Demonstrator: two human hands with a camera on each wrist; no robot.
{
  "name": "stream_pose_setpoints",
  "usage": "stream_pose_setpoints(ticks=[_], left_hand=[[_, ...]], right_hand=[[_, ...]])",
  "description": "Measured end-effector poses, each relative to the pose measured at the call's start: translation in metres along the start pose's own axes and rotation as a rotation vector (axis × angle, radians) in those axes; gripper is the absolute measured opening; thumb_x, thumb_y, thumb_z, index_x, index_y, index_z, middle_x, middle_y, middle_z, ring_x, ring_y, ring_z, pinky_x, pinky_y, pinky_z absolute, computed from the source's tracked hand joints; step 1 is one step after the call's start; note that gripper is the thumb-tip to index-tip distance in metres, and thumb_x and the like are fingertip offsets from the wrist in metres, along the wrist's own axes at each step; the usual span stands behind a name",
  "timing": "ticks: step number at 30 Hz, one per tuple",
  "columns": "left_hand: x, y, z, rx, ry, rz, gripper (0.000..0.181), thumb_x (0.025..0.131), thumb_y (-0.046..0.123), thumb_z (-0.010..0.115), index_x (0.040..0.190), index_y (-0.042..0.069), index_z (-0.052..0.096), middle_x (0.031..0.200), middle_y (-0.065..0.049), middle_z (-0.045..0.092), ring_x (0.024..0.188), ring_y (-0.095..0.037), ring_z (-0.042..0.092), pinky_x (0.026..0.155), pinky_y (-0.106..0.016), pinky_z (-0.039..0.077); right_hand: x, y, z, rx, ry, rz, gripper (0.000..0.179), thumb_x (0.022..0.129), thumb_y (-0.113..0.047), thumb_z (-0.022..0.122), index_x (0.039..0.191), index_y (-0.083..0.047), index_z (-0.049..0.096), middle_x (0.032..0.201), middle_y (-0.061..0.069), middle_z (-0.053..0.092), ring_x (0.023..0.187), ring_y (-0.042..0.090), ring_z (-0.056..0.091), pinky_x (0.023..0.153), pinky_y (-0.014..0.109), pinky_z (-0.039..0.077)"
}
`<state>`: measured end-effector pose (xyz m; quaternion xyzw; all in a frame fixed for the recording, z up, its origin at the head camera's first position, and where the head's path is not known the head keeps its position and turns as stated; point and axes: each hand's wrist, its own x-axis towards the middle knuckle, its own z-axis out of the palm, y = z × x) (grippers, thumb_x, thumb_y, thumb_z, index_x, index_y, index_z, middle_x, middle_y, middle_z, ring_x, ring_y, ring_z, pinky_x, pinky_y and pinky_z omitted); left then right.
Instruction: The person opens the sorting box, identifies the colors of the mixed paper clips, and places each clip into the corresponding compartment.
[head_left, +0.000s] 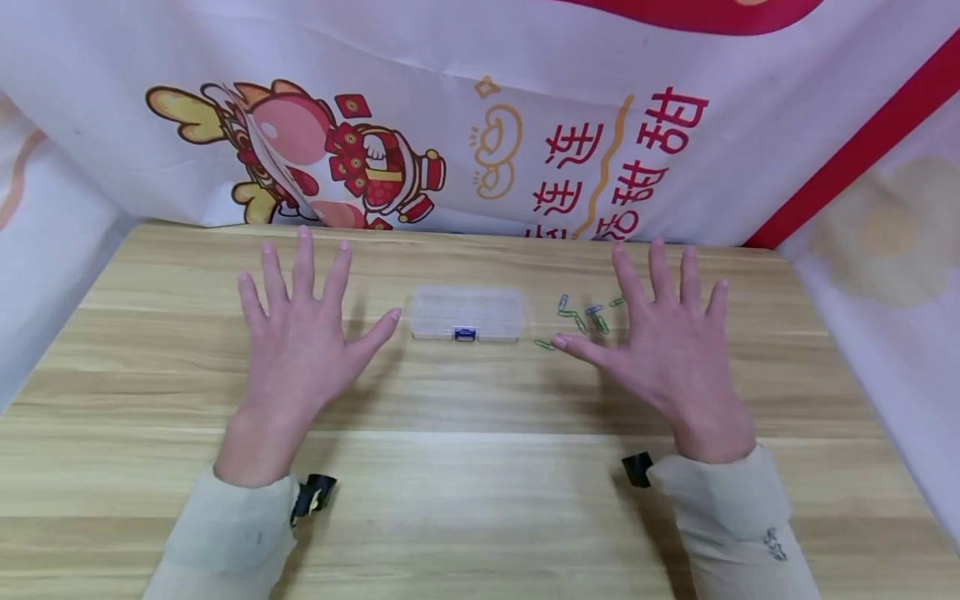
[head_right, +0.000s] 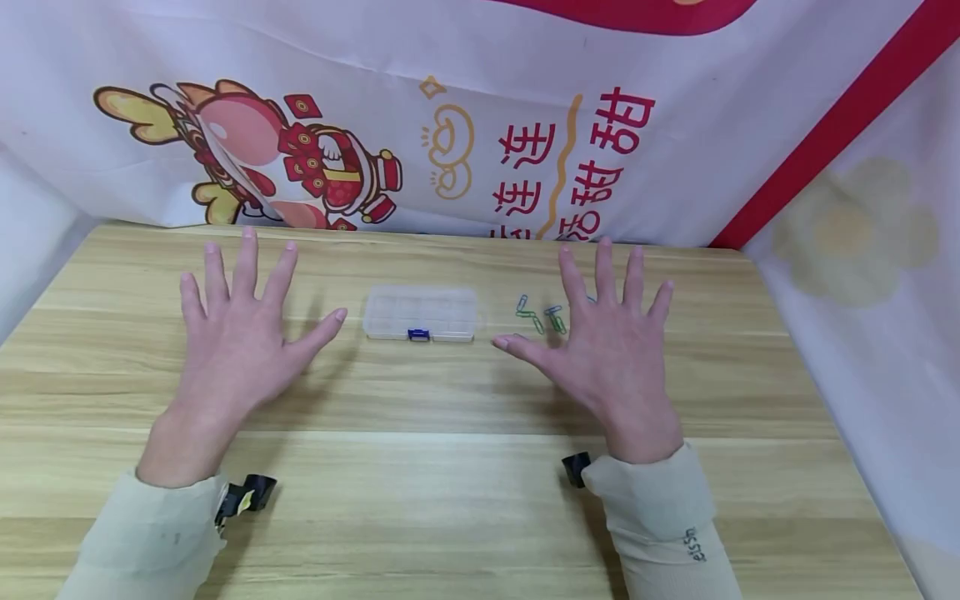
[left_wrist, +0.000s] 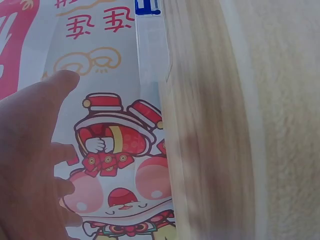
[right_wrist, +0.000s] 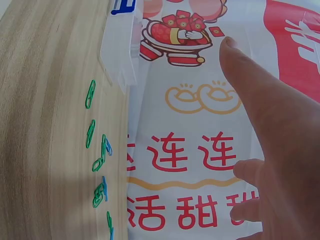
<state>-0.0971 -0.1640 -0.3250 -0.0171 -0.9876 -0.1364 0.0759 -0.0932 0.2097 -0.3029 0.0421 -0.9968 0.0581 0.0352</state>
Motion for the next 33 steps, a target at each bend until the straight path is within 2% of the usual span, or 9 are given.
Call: stream_pose_setpoints(ticks=[9, 15, 19, 22, 27, 33], left_hand=[[-0.001, 0.002, 0.002, 0.004, -0.02, 0.009, 0.101, 0.098, 0.078, 0.052, 0.174, 0.02, 0.02, 0.182, -0.019, -0.005, 0.164, -0.055, -0.013, 0.128, -0.081, -0.006], [-0.003, 0.008, 0.008, 0.001, -0.058, 0.028, 0.099, 0.099, 0.072, 0.058, 0.173, 0.018, 0.021, 0.181, -0.02, -0.006, 0.163, -0.058, -0.007, 0.128, -0.082, -0.003], [-0.009, 0.009, 0.012, -0.036, -0.086, 0.025, 0.097, 0.1, 0.068, 0.061, 0.173, 0.016, 0.023, 0.181, -0.021, -0.003, 0.164, -0.056, -0.009, 0.128, -0.081, -0.002], [-0.012, 0.011, 0.013, -0.075, -0.136, 0.033, 0.096, 0.103, 0.063, 0.06, 0.173, 0.01, 0.02, 0.181, -0.019, -0.002, 0.166, -0.052, -0.009, 0.13, -0.078, -0.002], [-0.012, 0.025, 0.017, -0.092, -0.227, 0.117, 0.088, 0.109, 0.05, 0.058, 0.171, 0.003, 0.017, 0.182, -0.015, 0.003, 0.169, -0.043, 0.002, 0.136, -0.067, 0.006], [-0.013, 0.051, 0.032, -0.105, -0.276, 0.216, 0.079, 0.11, 0.041, 0.057, 0.171, 0.003, 0.023, 0.182, -0.015, 0.008, 0.169, -0.04, 0.007, 0.137, -0.061, 0.013]], right_hand=[[-0.001, -0.001, -0.001, -0.012, 0.003, -0.007, 0.122, 0.081, -0.1, 0.047, 0.174, -0.036, 0.0, 0.182, 0.013, -0.006, 0.166, 0.05, -0.007, 0.124, 0.087, 0.001], [-0.003, -0.002, 0.002, -0.007, -0.014, -0.003, 0.122, 0.082, -0.101, 0.044, 0.174, -0.034, 0.001, 0.182, 0.016, -0.002, 0.167, 0.05, -0.007, 0.124, 0.087, 0.002], [-0.003, -0.003, 0.006, -0.006, -0.047, 0.0, 0.122, 0.082, -0.101, 0.04, 0.175, -0.032, 0.002, 0.182, 0.017, -0.003, 0.167, 0.05, -0.006, 0.125, 0.085, 0.004], [-0.001, -0.006, 0.006, 0.003, -0.064, -0.012, 0.118, 0.086, -0.097, 0.043, 0.175, -0.029, 0.004, 0.182, 0.017, -0.003, 0.167, 0.049, -0.003, 0.128, 0.081, 0.005], [0.002, -0.019, 0.014, 0.012, -0.07, -0.1, 0.105, 0.098, -0.078, 0.055, 0.175, -0.021, 0.013, 0.182, 0.018, 0.006, 0.168, 0.044, 0.007, 0.134, 0.07, 0.012], [0.001, -0.046, 0.032, -0.016, -0.04, -0.269, 0.082, 0.107, -0.054, 0.06, 0.17, -0.009, 0.031, 0.179, 0.02, 0.02, 0.167, 0.041, 0.021, 0.135, 0.061, 0.024]])
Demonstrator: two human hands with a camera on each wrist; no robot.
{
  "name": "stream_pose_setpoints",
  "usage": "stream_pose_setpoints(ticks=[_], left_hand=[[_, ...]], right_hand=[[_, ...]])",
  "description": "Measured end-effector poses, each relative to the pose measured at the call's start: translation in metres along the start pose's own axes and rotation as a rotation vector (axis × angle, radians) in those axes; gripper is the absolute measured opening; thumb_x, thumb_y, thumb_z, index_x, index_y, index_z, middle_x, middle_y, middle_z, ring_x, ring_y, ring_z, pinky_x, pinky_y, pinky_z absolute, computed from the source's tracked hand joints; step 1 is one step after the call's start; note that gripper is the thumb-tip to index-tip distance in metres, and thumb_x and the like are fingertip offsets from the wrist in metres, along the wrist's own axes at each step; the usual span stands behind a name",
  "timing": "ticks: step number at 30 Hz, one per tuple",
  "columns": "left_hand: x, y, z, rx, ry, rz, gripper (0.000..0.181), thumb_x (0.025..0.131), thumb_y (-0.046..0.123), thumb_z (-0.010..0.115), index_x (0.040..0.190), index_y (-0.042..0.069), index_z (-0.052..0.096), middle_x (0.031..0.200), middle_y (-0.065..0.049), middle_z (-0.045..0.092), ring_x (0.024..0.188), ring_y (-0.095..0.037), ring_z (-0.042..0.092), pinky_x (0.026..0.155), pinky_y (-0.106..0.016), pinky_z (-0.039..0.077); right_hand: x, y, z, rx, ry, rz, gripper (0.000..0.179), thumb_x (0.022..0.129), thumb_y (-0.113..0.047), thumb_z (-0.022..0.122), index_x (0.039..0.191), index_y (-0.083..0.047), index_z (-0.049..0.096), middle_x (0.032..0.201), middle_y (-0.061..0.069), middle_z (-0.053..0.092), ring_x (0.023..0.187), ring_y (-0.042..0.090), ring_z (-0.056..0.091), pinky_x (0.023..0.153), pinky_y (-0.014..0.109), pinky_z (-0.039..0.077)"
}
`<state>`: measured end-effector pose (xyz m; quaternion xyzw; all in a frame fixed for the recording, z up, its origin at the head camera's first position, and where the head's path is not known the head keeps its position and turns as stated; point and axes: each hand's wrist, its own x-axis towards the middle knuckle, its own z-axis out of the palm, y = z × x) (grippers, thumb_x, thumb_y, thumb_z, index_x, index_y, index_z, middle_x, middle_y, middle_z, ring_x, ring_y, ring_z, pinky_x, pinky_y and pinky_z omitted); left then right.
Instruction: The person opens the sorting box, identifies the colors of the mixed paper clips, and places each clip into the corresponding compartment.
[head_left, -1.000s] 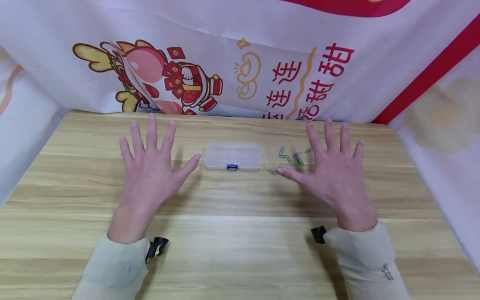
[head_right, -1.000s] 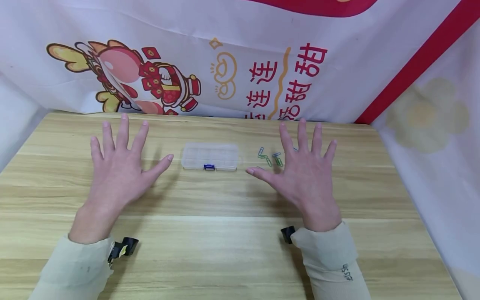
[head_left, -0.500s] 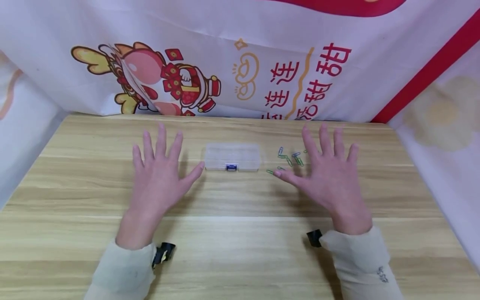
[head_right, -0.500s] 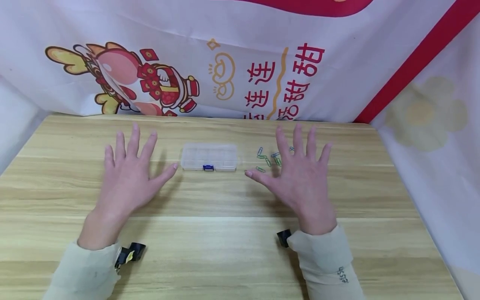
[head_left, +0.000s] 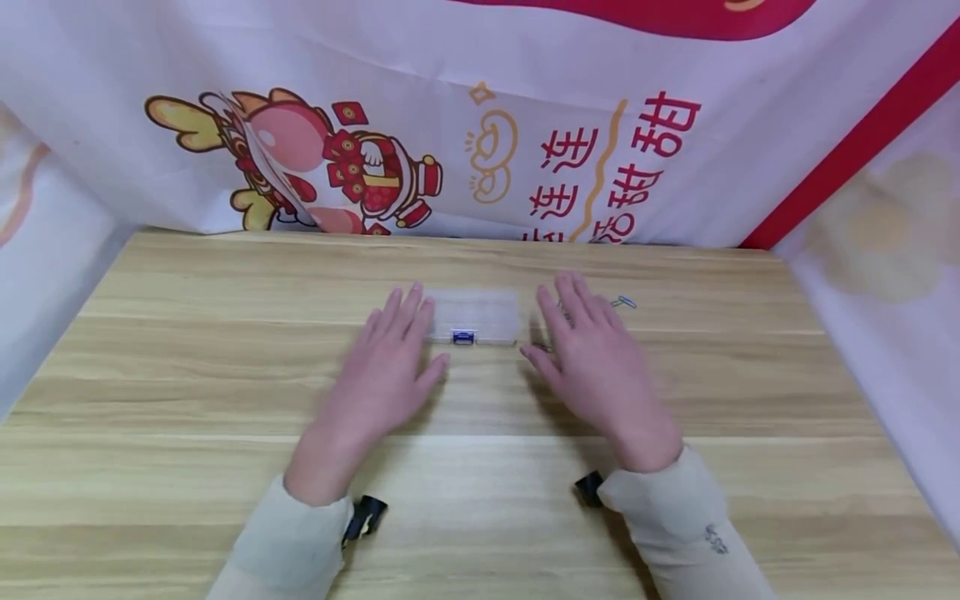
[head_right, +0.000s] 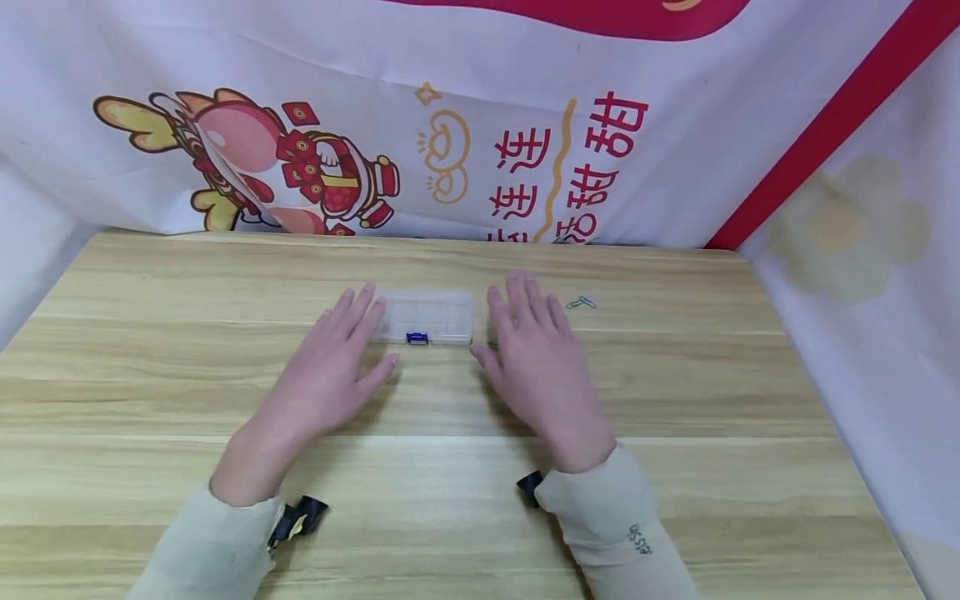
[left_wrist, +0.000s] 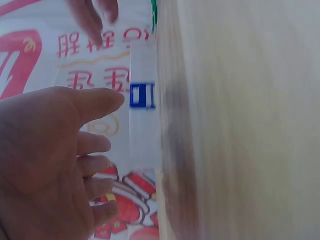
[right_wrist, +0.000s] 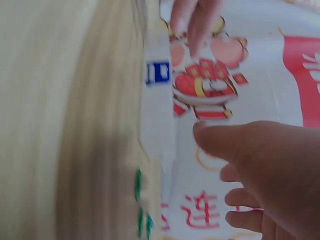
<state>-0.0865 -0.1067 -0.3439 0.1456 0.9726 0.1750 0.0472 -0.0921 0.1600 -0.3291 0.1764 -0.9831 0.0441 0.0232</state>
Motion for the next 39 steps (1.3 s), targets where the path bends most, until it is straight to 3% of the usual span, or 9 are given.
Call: stream_pose_setpoints(ticks=[6, 10, 13, 17, 21, 25, 28, 30, 39], left_hand=[[0.005, 0.012, 0.016, 0.012, -0.009, 0.036, 0.071, 0.111, 0.032, 0.057, 0.169, 0.003, 0.028, 0.181, -0.019, 0.013, 0.168, -0.041, 0.012, 0.137, -0.059, 0.016], [0.008, 0.015, 0.024, -0.011, 0.008, 0.056, 0.067, 0.11, 0.025, 0.059, 0.167, 0.002, 0.033, 0.179, -0.019, 0.019, 0.167, -0.041, 0.016, 0.137, -0.058, 0.017], [0.009, 0.016, 0.028, -0.047, 0.045, 0.047, 0.058, 0.109, 0.014, 0.058, 0.163, 0.003, 0.041, 0.176, -0.017, 0.029, 0.166, -0.038, 0.024, 0.137, -0.056, 0.021], [0.011, 0.017, 0.029, -0.122, 0.118, -0.011, 0.05, 0.106, -0.003, 0.054, 0.155, 0.007, 0.055, 0.168, -0.01, 0.046, 0.16, -0.032, 0.039, 0.132, -0.051, 0.033], [0.012, 0.019, 0.029, -0.15, 0.159, -0.07, 0.049, 0.104, -0.006, 0.054, 0.149, 0.011, 0.063, 0.162, -0.006, 0.053, 0.155, -0.029, 0.047, 0.121, -0.05, 0.049], [0.015, 0.02, 0.028, -0.134, 0.184, -0.09, 0.046, 0.104, -0.004, 0.057, 0.145, 0.014, 0.067, 0.158, -0.004, 0.058, 0.152, -0.028, 0.052, 0.1, -0.048, 0.064], [0.022, 0.02, 0.025, -0.137, 0.204, -0.08, 0.044, 0.105, -0.003, 0.057, 0.144, 0.014, 0.068, 0.158, -0.004, 0.058, 0.151, -0.028, 0.053, 0.091, -0.047, 0.067], [0.027, 0.021, 0.023, -0.143, 0.208, -0.082, 0.044, 0.106, -0.001, 0.057, 0.145, 0.015, 0.068, 0.158, -0.004, 0.058, 0.152, -0.027, 0.052, 0.091, -0.047, 0.066], [0.029, 0.022, 0.022, -0.161, 0.185, -0.107, 0.043, 0.107, 0.003, 0.059, 0.147, 0.018, 0.066, 0.161, 0.0, 0.055, 0.154, -0.025, 0.049, 0.066, -0.036, 0.065]], right_hand=[[0.01, -0.026, 0.019, -0.001, -0.004, -0.113, 0.077, 0.104, -0.04, 0.071, 0.165, -0.003, 0.039, 0.176, 0.02, 0.03, 0.165, 0.037, 0.028, 0.137, 0.051, 0.023], [0.016, -0.036, 0.032, 0.006, 0.02, -0.174, 0.067, 0.104, -0.027, 0.072, 0.159, 0.002, 0.048, 0.169, 0.022, 0.042, 0.16, 0.037, 0.039, 0.133, 0.049, 0.032], [0.018, -0.04, 0.041, 0.034, 0.057, -0.176, 0.055, 0.105, -0.018, 0.069, 0.154, 0.003, 0.054, 0.164, 0.023, 0.05, 0.156, 0.037, 0.046, 0.129, 0.048, 0.04], [0.019, -0.042, 0.047, 0.086, 0.102, -0.141, 0.045, 0.106, -0.013, 0.067, 0.148, 0.002, 0.06, 0.16, 0.022, 0.055, 0.153, 0.036, 0.051, 0.126, 0.047, 0.044], [0.021, -0.043, 0.05, 0.121, 0.127, -0.11, 0.039, 0.106, -0.012, 0.068, 0.143, -0.001, 0.065, 0.156, 0.02, 0.06, 0.149, 0.034, 0.056, 0.125, 0.047, 0.045], [0.026, -0.041, 0.051, 0.153, 0.168, -0.098, 0.034, 0.105, -0.008, 0.069, 0.138, -0.003, 0.07, 0.151, 0.018, 0.065, 0.144, 0.034, 0.061, 0.122, 0.046, 0.048], [0.032, -0.036, 0.05, 0.16, 0.219, -0.099, 0.031, 0.104, -0.006, 0.069, 0.135, -0.003, 0.072, 0.147, 0.018, 0.067, 0.141, 0.034, 0.064, 0.12, 0.045, 0.051], [0.035, -0.033, 0.049, 0.157, 0.238, -0.104, 0.031, 0.104, -0.006, 0.069, 0.135, -0.003, 0.072, 0.147, 0.018, 0.067, 0.14, 0.034, 0.064, 0.119, 0.045, 0.052], [0.037, -0.033, 0.047, 0.148, 0.19, -0.081, 0.033, 0.106, -0.01, 0.068, 0.138, -0.004, 0.07, 0.151, 0.017, 0.064, 0.144, 0.032, 0.061, 0.12, 0.045, 0.051]])
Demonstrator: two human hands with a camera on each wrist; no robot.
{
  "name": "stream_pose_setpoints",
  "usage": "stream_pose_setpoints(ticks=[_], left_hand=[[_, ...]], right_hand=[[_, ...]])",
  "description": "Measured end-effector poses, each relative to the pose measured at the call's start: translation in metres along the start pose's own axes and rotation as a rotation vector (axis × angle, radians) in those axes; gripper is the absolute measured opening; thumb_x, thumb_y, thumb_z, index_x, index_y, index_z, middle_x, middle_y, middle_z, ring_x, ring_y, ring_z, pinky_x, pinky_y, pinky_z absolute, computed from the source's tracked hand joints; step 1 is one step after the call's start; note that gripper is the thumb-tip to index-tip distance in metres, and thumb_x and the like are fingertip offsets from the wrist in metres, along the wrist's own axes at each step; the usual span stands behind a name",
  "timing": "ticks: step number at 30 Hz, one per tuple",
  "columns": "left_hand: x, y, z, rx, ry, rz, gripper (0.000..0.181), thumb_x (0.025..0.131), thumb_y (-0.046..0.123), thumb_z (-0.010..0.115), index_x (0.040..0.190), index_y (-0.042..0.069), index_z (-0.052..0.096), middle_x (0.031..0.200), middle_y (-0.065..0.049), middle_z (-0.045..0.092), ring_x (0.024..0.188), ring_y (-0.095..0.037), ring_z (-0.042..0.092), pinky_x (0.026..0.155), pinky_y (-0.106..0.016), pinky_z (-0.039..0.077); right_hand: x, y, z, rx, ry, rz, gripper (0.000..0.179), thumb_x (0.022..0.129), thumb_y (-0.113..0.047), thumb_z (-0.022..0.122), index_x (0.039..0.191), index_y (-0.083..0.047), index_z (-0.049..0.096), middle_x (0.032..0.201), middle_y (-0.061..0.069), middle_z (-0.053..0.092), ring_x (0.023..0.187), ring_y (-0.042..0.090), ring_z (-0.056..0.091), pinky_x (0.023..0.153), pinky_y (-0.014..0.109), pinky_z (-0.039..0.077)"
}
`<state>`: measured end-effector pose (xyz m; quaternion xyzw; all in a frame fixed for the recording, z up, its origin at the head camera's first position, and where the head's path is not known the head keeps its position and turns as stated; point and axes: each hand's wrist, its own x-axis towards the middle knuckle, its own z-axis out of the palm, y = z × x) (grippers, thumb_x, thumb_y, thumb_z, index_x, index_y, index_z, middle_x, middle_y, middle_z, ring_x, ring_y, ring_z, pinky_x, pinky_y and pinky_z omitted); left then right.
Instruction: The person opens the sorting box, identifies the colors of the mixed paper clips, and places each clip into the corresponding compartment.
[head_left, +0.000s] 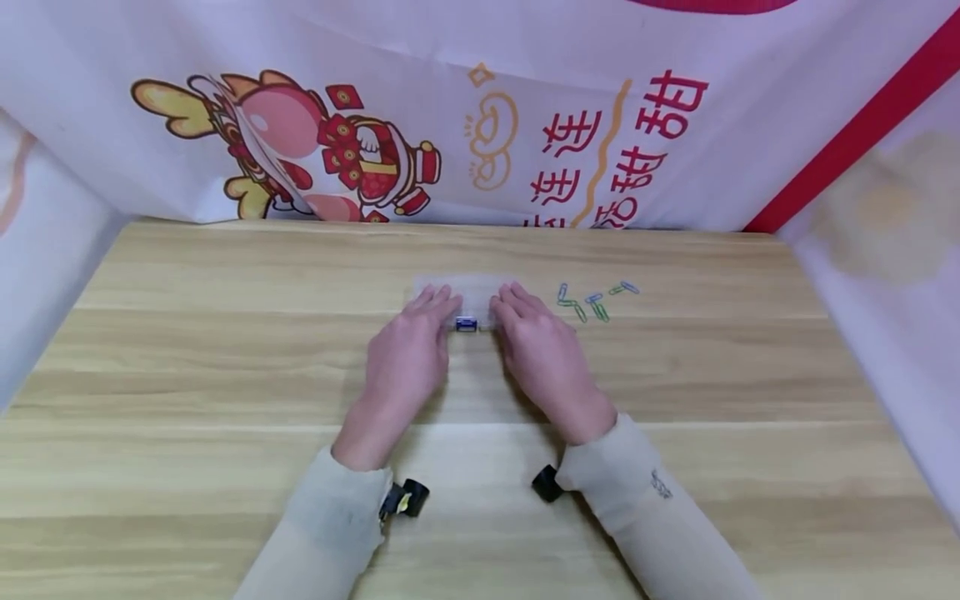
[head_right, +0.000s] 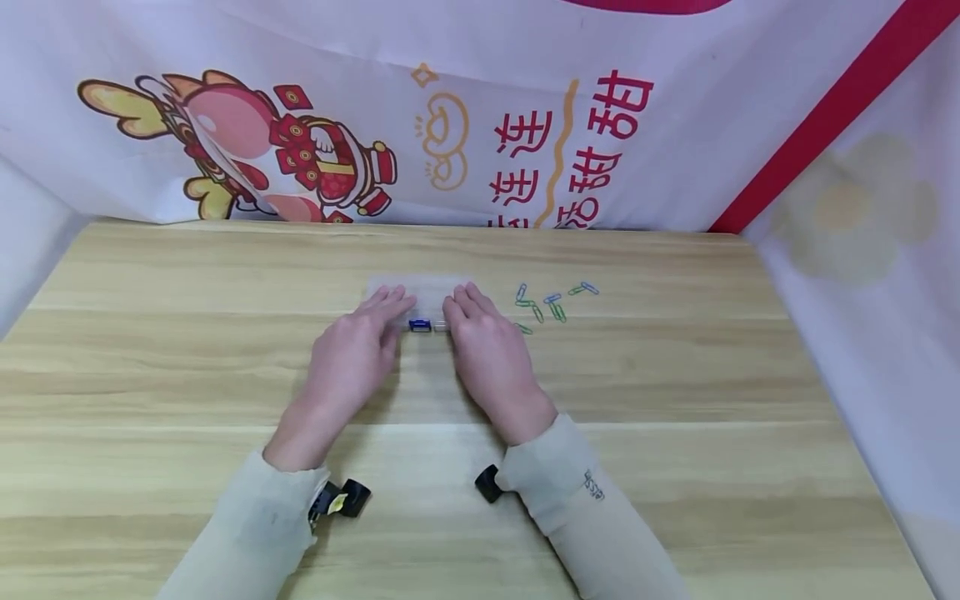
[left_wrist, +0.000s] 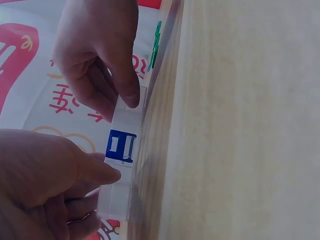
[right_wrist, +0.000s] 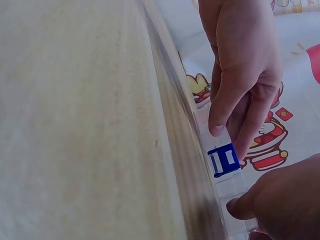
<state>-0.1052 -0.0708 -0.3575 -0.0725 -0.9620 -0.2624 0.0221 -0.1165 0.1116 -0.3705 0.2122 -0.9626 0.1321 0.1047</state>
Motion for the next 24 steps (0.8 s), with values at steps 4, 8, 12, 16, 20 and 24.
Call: stream_pose_setpoints(ticks=[4, 8, 12, 16, 20, 24], left_hand=[[-0.001, 0.0012, 0.0022, 0.008, 0.014, 0.007, 0.042, 0.107, 0.004, 0.06, 0.146, 0.018, 0.067, 0.16, 0.0, 0.056, 0.153, -0.025, 0.051, 0.069, -0.038, 0.066], [-0.0008, 0.0005, 0.0024, 0.016, 0.017, 0.012, 0.042, 0.107, 0.006, 0.061, 0.147, 0.017, 0.066, 0.161, -0.002, 0.056, 0.154, -0.025, 0.05, 0.079, -0.043, 0.068], [-0.0043, -0.0018, 0.0023, 0.027, 0.009, 0.007, 0.04, 0.108, 0.008, 0.061, 0.146, 0.016, 0.067, 0.161, -0.002, 0.056, 0.154, -0.025, 0.049, 0.093, -0.049, 0.066], [-0.0033, -0.0021, 0.0021, 0.028, 0.016, 0.025, 0.04, 0.108, 0.008, 0.061, 0.147, 0.016, 0.067, 0.161, -0.003, 0.055, 0.154, -0.027, 0.049, 0.09, -0.049, 0.067], [0.0006, -0.001, 0.0009, 0.027, 0.029, 0.031, 0.041, 0.107, 0.008, 0.062, 0.147, 0.017, 0.066, 0.162, -0.002, 0.055, 0.155, -0.026, 0.048, 0.079, -0.046, 0.068], [0.0002, -0.0008, 0.0012, 0.027, 0.003, 0.01, 0.041, 0.108, 0.011, 0.063, 0.148, 0.019, 0.065, 0.163, 0.0, 0.053, 0.156, -0.024, 0.047, 0.082, -0.046, 0.068]], right_hand=[[-0.0029, 0.0001, 0.0004, -0.001, 0.005, 0.01, 0.033, 0.105, -0.009, 0.069, 0.137, -0.005, 0.071, 0.15, 0.017, 0.065, 0.144, 0.032, 0.061, 0.119, 0.046, 0.051], [-0.0024, -0.0009, 0.0013, -0.006, 0.024, 0.0, 0.032, 0.104, -0.008, 0.069, 0.136, -0.005, 0.071, 0.148, 0.017, 0.067, 0.142, 0.032, 0.063, 0.118, 0.045, 0.052], [-0.0042, -0.0032, 0.0036, 0.004, 0.029, -0.021, 0.032, 0.104, -0.008, 0.07, 0.135, -0.003, 0.072, 0.146, 0.018, 0.068, 0.141, 0.033, 0.064, 0.117, 0.045, 0.053], [-0.0033, -0.0025, 0.0032, -0.002, 0.049, -0.021, 0.031, 0.103, -0.008, 0.071, 0.134, -0.003, 0.072, 0.145, 0.018, 0.069, 0.139, 0.033, 0.065, 0.116, 0.045, 0.054], [0.0012, -0.0008, 0.0001, -0.01, 0.053, -0.025, 0.032, 0.104, -0.009, 0.07, 0.135, -0.003, 0.072, 0.146, 0.018, 0.068, 0.14, 0.033, 0.065, 0.117, 0.045, 0.053], [0.0001, -0.0008, -0.0007, 0.002, 0.026, -0.015, 0.032, 0.105, -0.01, 0.069, 0.136, -0.003, 0.071, 0.147, 0.018, 0.067, 0.141, 0.033, 0.064, 0.118, 0.046, 0.053]])
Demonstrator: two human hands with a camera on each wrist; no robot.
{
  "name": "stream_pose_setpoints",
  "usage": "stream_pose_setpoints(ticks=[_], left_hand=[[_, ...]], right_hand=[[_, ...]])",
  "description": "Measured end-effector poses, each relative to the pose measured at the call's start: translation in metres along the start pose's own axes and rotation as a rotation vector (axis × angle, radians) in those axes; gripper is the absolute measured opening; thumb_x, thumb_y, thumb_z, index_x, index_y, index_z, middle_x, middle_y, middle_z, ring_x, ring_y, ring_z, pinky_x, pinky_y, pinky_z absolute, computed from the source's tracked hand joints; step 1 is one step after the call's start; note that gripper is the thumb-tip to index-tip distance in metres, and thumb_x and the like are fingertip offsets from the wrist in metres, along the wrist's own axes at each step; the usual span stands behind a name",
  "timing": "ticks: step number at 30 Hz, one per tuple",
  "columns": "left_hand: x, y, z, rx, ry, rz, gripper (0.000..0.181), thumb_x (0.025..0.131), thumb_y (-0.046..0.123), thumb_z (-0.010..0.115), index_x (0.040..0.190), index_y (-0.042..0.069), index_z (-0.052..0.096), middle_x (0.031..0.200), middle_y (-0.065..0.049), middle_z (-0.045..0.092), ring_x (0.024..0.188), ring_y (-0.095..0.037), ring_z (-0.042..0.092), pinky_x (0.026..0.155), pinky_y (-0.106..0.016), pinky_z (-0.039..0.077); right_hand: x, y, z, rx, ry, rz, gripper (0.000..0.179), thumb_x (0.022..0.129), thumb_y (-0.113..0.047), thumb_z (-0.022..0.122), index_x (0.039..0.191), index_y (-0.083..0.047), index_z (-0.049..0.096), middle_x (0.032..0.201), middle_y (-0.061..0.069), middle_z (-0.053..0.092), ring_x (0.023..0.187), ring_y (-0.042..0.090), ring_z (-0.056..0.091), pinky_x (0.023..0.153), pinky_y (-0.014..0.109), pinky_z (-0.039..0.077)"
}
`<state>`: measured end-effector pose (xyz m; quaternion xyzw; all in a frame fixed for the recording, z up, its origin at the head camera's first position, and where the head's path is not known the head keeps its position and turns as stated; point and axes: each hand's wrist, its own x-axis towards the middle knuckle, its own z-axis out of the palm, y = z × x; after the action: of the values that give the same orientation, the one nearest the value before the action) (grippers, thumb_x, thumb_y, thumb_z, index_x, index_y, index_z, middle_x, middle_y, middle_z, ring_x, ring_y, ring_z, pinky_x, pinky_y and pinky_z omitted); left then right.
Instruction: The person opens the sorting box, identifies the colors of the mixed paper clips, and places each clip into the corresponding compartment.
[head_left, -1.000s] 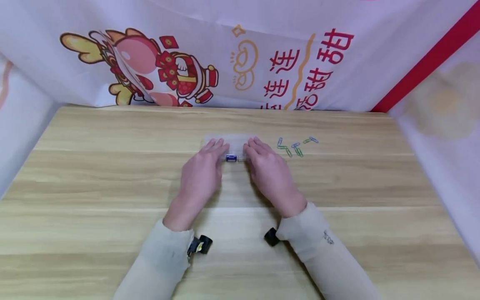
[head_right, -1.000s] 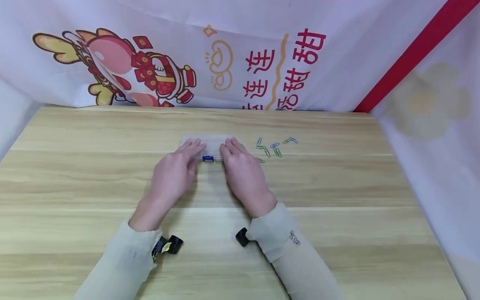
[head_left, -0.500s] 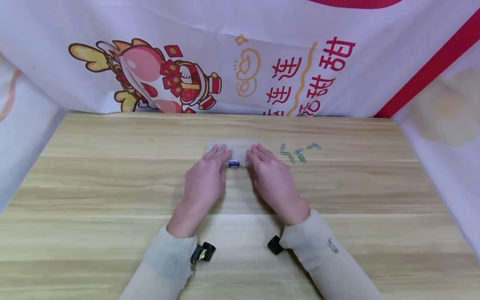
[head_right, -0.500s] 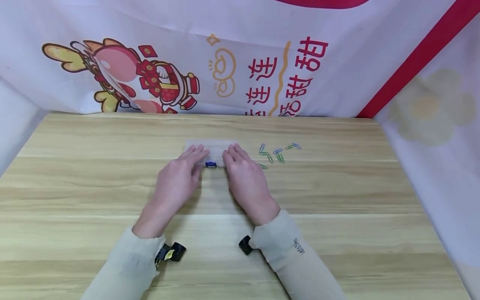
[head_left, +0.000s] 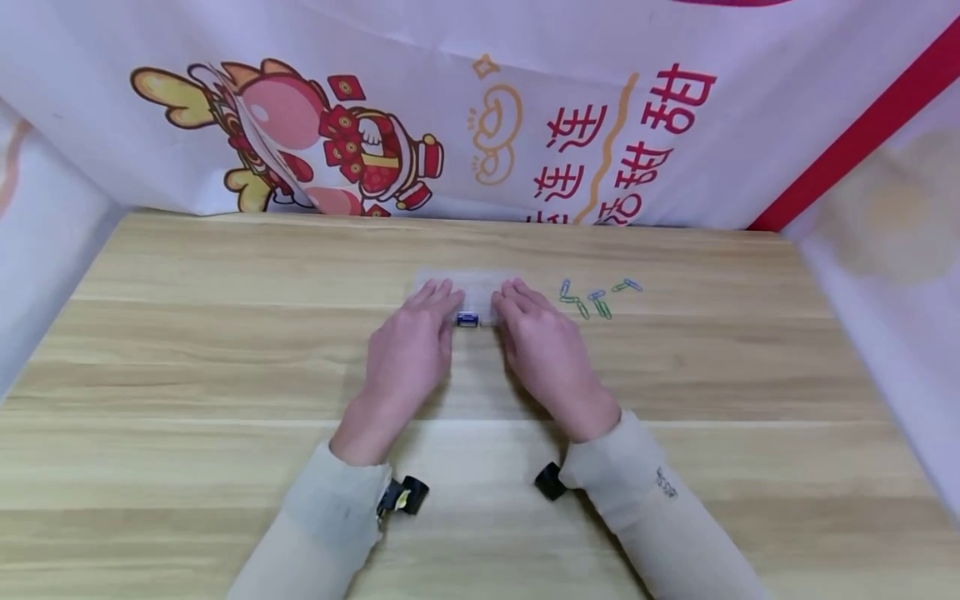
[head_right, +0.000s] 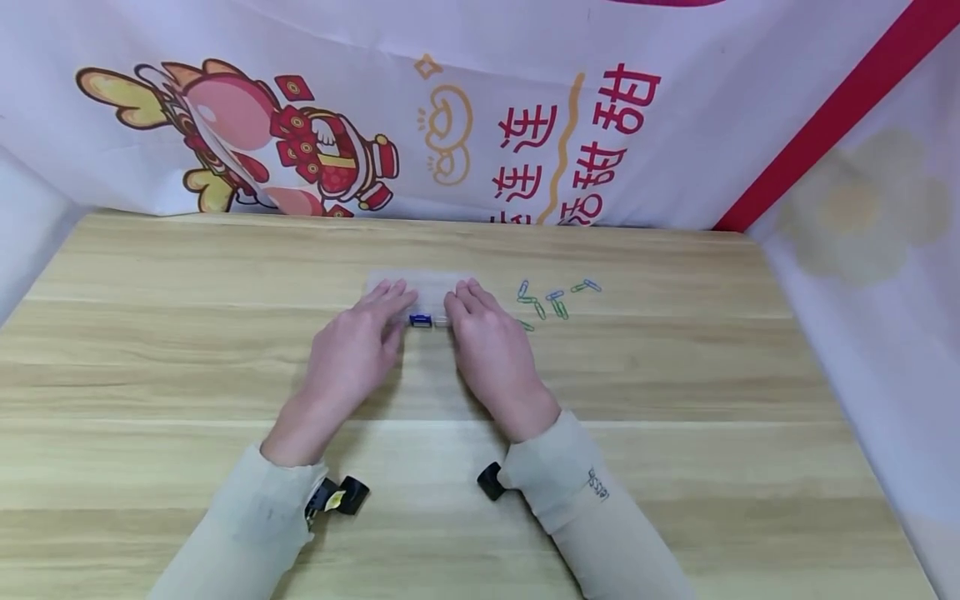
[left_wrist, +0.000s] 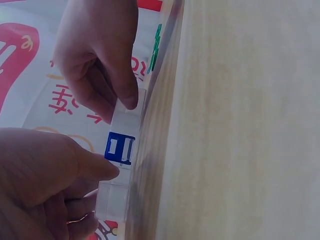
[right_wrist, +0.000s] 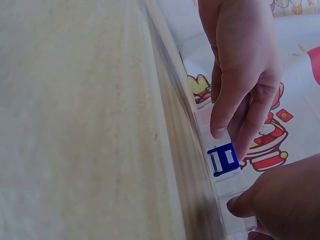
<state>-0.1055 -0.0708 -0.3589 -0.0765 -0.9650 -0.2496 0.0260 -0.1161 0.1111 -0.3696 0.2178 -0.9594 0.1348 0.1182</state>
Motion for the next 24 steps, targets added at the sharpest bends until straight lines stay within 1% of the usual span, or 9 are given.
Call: stream_pose_setpoints(ticks=[3, 7, 10, 14, 19, 22, 24], left_hand=[[-0.0012, 0.0008, -0.0001, -0.003, -0.018, -0.009, 0.042, 0.108, 0.012, 0.064, 0.149, 0.019, 0.064, 0.164, 0.0, 0.053, 0.157, -0.024, 0.046, 0.087, -0.047, 0.067], [-0.0026, 0.0014, 0.0005, -0.012, -0.018, -0.006, 0.043, 0.107, 0.012, 0.065, 0.149, 0.019, 0.064, 0.163, 0.0, 0.053, 0.156, -0.024, 0.046, 0.094, -0.049, 0.066], [-0.0028, 0.0009, 0.0005, -0.007, -0.006, 0.001, 0.043, 0.106, 0.011, 0.066, 0.149, 0.018, 0.064, 0.162, -0.001, 0.053, 0.156, -0.025, 0.047, 0.094, -0.049, 0.066], [-0.0017, 0.0, 0.0001, -0.004, 0.011, 0.014, 0.045, 0.104, 0.01, 0.068, 0.149, 0.016, 0.064, 0.162, -0.002, 0.054, 0.155, -0.026, 0.048, 0.09, -0.048, 0.067], [-0.0013, -0.0007, 0.0003, -0.016, 0.002, 0.019, 0.048, 0.103, 0.01, 0.07, 0.15, 0.016, 0.063, 0.163, -0.003, 0.053, 0.156, -0.027, 0.046, 0.103, -0.05, 0.062], [-0.0022, -0.0008, 0.001, -0.013, 0.006, 0.021, 0.048, 0.102, 0.01, 0.07, 0.15, 0.015, 0.063, 0.163, -0.004, 0.053, 0.156, -0.027, 0.047, 0.106, -0.05, 0.061], [-0.003, -0.0001, 0.0019, -0.002, 0.005, 0.025, 0.048, 0.103, 0.01, 0.07, 0.15, 0.015, 0.063, 0.163, -0.004, 0.052, 0.156, -0.027, 0.046, 0.11, -0.051, 0.058]], right_hand=[[-0.0021, -0.0003, -0.0001, 0.01, -0.011, 0.016, 0.032, 0.105, -0.01, 0.069, 0.136, -0.004, 0.071, 0.147, 0.018, 0.067, 0.141, 0.033, 0.063, 0.118, 0.046, 0.052], [-0.0038, -0.0004, -0.0002, 0.014, -0.014, 0.025, 0.033, 0.104, -0.009, 0.07, 0.137, -0.005, 0.071, 0.148, 0.017, 0.067, 0.142, 0.032, 0.063, 0.119, 0.046, 0.052], [-0.0033, -0.0004, -0.0002, 0.013, -0.01, 0.018, 0.033, 0.104, -0.009, 0.07, 0.137, -0.005, 0.071, 0.147, 0.017, 0.067, 0.141, 0.032, 0.064, 0.119, 0.046, 0.052], [-0.0015, -0.0008, 0.0003, 0.011, -0.002, 0.012, 0.033, 0.104, -0.009, 0.07, 0.137, -0.005, 0.071, 0.147, 0.017, 0.067, 0.141, 0.032, 0.064, 0.119, 0.045, 0.052], [-0.0007, -0.0017, 0.0001, 0.014, -0.011, 0.033, 0.033, 0.104, -0.01, 0.07, 0.138, -0.006, 0.071, 0.148, 0.016, 0.066, 0.142, 0.031, 0.063, 0.119, 0.045, 0.052], [-0.0011, -0.002, 0.0002, 0.021, -0.016, 0.04, 0.034, 0.104, -0.009, 0.07, 0.138, -0.006, 0.07, 0.149, 0.016, 0.066, 0.142, 0.031, 0.063, 0.119, 0.045, 0.052], [-0.0017, -0.0018, 0.001, 0.02, -0.013, 0.038, 0.034, 0.104, -0.009, 0.07, 0.138, -0.006, 0.07, 0.149, 0.016, 0.066, 0.142, 0.031, 0.063, 0.119, 0.045, 0.052]])
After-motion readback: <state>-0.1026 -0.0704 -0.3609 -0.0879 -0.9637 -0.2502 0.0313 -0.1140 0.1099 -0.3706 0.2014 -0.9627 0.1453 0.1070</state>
